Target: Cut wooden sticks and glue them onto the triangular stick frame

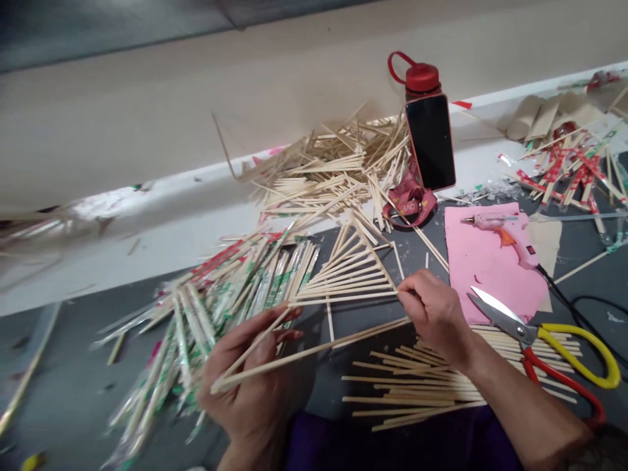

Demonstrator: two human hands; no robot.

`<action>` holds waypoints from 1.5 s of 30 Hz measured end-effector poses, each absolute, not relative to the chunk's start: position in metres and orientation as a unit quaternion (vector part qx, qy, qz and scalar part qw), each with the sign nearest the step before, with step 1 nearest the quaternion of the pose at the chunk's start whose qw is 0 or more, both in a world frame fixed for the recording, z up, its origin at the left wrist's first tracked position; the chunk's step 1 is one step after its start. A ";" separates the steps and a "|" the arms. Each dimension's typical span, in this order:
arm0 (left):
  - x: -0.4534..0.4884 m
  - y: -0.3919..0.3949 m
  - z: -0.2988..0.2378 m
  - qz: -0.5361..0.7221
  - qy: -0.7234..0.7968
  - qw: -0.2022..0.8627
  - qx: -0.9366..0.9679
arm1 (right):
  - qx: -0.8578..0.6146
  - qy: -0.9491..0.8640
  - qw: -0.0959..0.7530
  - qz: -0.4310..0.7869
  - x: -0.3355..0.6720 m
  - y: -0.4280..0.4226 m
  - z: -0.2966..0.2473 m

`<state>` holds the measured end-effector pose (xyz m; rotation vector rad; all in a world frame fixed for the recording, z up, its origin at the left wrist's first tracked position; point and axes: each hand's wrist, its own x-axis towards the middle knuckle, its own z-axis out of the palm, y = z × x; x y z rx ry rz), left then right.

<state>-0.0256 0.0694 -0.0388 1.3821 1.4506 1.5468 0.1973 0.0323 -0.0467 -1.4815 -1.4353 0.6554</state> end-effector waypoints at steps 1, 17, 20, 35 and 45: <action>-0.026 0.069 -0.039 0.583 0.544 0.300 0.524 | -0.606 -0.582 0.470 0.269 0.197 0.032 -0.047; -0.032 0.069 -0.050 0.568 0.525 0.327 0.543 | -0.600 -0.601 0.462 0.255 0.202 0.029 -0.051; -0.032 0.068 -0.048 0.566 0.520 0.319 0.554 | -0.602 -0.599 0.461 0.257 0.201 0.028 -0.051; -0.035 0.068 -0.051 0.574 0.505 0.332 0.553 | -0.601 -0.597 0.460 0.268 0.202 0.027 -0.053; -0.034 0.068 -0.048 0.564 0.508 0.353 0.547 | -0.604 -0.599 0.453 0.268 0.203 0.027 -0.053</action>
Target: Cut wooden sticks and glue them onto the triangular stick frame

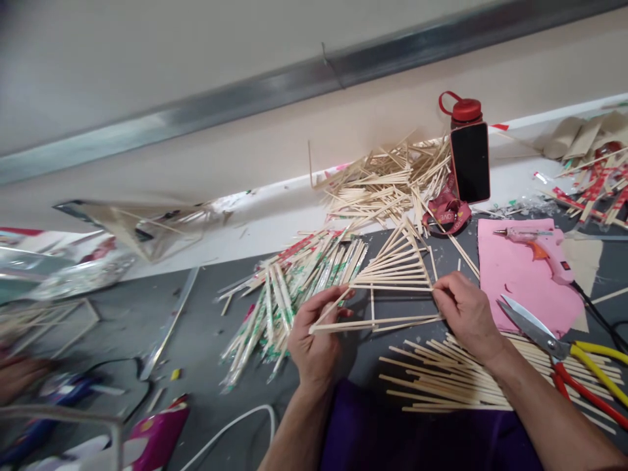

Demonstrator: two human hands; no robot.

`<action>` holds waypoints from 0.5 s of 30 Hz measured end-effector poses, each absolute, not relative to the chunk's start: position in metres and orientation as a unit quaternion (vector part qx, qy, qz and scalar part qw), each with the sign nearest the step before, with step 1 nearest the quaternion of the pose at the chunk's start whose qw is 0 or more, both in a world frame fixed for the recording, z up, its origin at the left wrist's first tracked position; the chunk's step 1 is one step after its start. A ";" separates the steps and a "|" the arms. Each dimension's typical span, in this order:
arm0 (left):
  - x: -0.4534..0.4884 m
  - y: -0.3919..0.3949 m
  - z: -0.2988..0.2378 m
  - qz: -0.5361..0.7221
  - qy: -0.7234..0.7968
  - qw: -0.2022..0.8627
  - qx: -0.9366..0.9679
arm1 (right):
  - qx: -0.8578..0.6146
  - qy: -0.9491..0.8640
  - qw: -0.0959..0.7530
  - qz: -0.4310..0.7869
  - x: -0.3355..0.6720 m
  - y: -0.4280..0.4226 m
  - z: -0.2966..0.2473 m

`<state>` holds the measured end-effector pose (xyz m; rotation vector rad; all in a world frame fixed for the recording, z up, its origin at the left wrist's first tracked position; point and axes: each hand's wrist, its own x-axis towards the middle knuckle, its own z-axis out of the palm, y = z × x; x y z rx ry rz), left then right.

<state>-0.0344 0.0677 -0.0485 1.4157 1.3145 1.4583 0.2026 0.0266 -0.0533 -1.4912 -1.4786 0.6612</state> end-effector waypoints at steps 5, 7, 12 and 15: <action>-0.035 0.069 -0.047 0.556 0.512 0.357 0.548 | -0.604 -0.602 0.451 0.263 0.203 0.026 -0.054; -0.035 0.070 -0.047 0.553 0.513 0.360 0.549 | -0.598 -0.605 0.456 0.260 0.204 0.027 -0.054; -0.037 0.075 -0.046 0.568 0.522 0.341 0.537 | -0.591 -0.592 0.472 0.279 0.205 0.027 -0.051; -0.040 0.080 -0.039 0.600 0.521 0.304 0.526 | -0.589 -0.568 0.491 0.299 0.206 0.028 -0.048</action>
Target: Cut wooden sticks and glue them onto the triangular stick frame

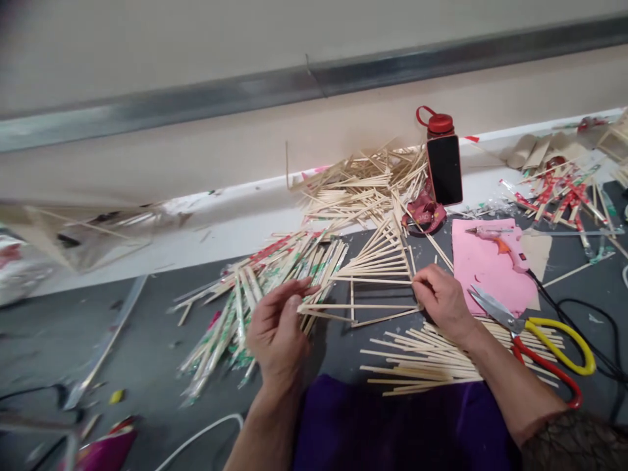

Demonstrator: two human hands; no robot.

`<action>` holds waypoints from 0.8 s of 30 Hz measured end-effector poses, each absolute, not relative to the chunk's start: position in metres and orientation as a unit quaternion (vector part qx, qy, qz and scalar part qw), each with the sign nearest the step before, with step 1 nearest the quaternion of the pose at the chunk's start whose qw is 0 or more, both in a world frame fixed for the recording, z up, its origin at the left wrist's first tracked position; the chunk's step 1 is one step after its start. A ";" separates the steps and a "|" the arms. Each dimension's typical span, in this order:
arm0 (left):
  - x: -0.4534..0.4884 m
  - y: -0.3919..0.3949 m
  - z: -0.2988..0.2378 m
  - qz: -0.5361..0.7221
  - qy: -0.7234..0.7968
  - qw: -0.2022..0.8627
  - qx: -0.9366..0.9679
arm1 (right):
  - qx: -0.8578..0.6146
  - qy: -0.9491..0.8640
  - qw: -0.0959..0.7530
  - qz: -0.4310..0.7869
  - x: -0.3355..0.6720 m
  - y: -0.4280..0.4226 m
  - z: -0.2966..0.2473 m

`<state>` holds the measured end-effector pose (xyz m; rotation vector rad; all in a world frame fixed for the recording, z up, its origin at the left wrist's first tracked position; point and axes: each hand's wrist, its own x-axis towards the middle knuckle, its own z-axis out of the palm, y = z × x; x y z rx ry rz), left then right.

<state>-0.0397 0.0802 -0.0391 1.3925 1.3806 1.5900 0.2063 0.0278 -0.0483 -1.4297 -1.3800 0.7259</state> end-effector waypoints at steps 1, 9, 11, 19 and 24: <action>-0.041 0.082 -0.035 0.613 0.522 0.294 0.515 | -0.587 -0.563 0.496 0.304 0.207 0.028 -0.047; -0.045 0.055 0.040 0.726 0.450 0.300 0.424 | -0.492 -0.522 0.577 0.390 0.209 0.009 -0.009; -0.043 0.033 0.058 0.692 0.440 0.375 0.433 | -0.441 -0.550 0.586 0.399 0.207 -0.001 0.007; -0.003 -0.019 0.059 0.288 0.396 0.767 0.415 | -0.322 -0.771 0.454 0.309 0.202 -0.028 0.049; 0.004 -0.024 0.043 0.233 0.367 0.817 0.378 | -0.300 -0.830 0.374 0.285 0.202 -0.037 0.051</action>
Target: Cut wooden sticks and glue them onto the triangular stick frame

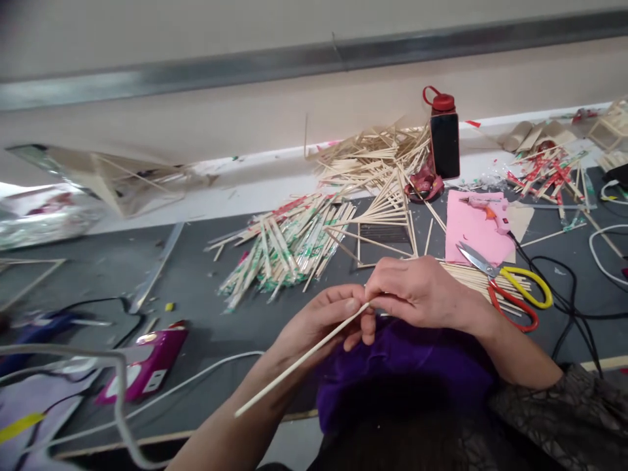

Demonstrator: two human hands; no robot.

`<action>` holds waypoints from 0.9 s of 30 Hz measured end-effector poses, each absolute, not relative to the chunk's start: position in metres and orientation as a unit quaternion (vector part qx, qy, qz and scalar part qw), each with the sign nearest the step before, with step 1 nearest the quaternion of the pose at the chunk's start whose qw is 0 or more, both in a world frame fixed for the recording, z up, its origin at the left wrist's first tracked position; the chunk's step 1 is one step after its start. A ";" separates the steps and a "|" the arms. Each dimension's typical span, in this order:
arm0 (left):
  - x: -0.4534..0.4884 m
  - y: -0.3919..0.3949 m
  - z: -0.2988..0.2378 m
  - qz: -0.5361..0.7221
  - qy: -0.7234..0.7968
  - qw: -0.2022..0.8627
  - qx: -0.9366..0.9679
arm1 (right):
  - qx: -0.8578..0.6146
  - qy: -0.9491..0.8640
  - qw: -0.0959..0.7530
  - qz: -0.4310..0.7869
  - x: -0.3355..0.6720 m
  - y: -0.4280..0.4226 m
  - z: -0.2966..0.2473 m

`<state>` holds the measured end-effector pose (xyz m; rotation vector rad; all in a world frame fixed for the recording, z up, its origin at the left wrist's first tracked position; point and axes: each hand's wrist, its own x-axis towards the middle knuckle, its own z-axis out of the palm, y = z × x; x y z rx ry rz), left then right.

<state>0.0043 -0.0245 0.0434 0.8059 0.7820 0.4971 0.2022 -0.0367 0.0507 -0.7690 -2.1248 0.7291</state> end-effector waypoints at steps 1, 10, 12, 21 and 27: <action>0.004 -0.026 0.041 0.223 0.365 0.823 0.373 | -0.299 -0.840 0.358 0.276 0.203 -0.039 0.051; 0.014 -0.036 0.022 0.163 0.363 0.842 0.365 | -0.347 -0.907 0.197 0.134 0.207 -0.059 0.059; 0.021 -0.037 0.019 0.168 0.361 0.845 0.358 | -0.363 -0.901 0.196 0.135 0.209 -0.062 0.058; 0.041 -0.029 -0.009 0.206 0.367 0.849 0.320 | -0.738 -0.664 0.116 0.031 0.313 -0.101 0.003; 0.044 -0.025 -0.024 0.199 0.362 0.862 0.294 | -0.777 -0.624 -0.079 0.019 0.337 -0.113 -0.017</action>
